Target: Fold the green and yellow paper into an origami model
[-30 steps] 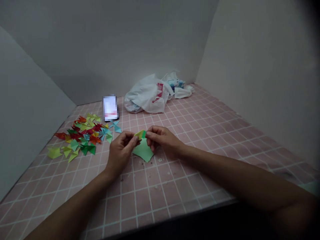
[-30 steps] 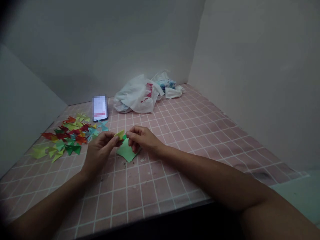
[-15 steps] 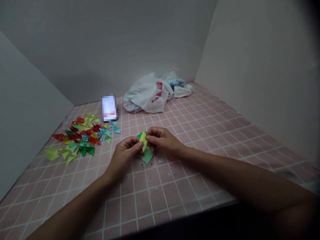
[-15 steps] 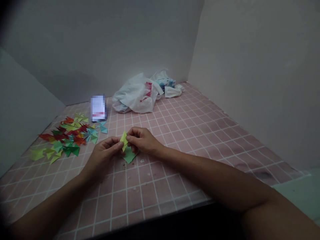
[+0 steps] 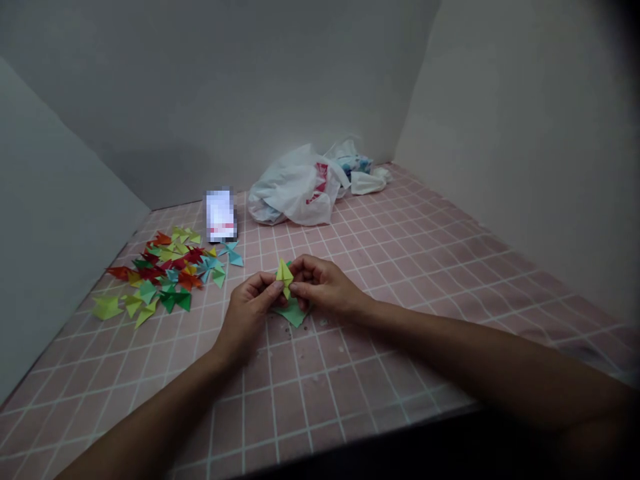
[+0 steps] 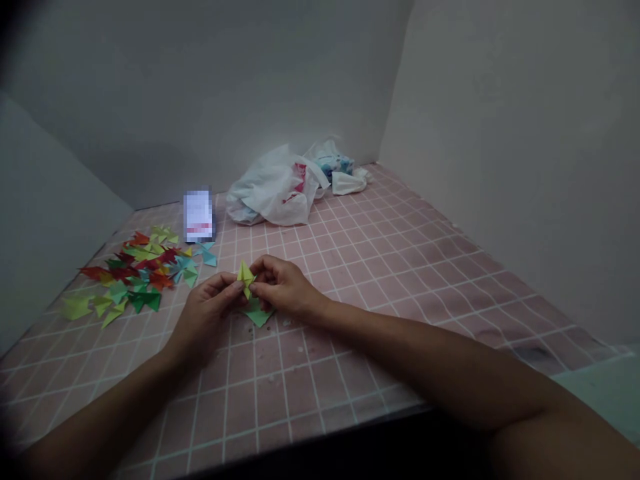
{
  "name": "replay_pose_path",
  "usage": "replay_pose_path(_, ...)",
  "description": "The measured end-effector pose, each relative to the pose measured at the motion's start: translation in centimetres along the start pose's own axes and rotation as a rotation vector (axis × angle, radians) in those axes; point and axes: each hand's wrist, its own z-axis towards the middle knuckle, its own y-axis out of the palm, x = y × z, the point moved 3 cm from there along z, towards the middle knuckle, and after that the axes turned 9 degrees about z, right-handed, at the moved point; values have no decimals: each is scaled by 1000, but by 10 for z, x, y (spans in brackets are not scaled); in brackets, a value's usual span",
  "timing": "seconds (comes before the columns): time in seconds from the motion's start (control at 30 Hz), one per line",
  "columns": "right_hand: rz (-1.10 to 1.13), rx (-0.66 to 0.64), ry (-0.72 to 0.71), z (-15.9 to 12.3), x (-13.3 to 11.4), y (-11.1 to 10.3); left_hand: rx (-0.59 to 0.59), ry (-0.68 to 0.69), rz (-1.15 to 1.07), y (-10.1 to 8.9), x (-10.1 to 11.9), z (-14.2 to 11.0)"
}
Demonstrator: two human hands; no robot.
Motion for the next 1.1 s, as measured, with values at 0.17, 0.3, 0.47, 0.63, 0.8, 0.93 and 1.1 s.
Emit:
replay_pose_path(0.17, 51, 19, -1, -1, 3, -1, -57, 13, 39, 2, -1, -2)
replay_pose_path(0.3, 65, 31, -28, -1, 2, -1, -46, 15, 52, 2, 0, -3)
replay_pose_path(0.47, 87, 5, -21, -1, 5, 0, -14, 35, 14, 2, 1, -3)
replay_pose_path(0.63, 129, 16, -2, -1, 9, -1, -47, 52, 43, 4, -5, -3)
replay_pose_path(0.8, 135, 20, -28, 0, 8, -4, -77, 109, 103, 6, -3, -3)
replay_pose_path(0.93, 118, 18, -36, -2, 5, -4, -60, 141, 98, 6, 1, -4)
replay_pose_path(1.1, -67, 25, -114, -3, 0, -5, -39, 174, 176, 5, 2, -3)
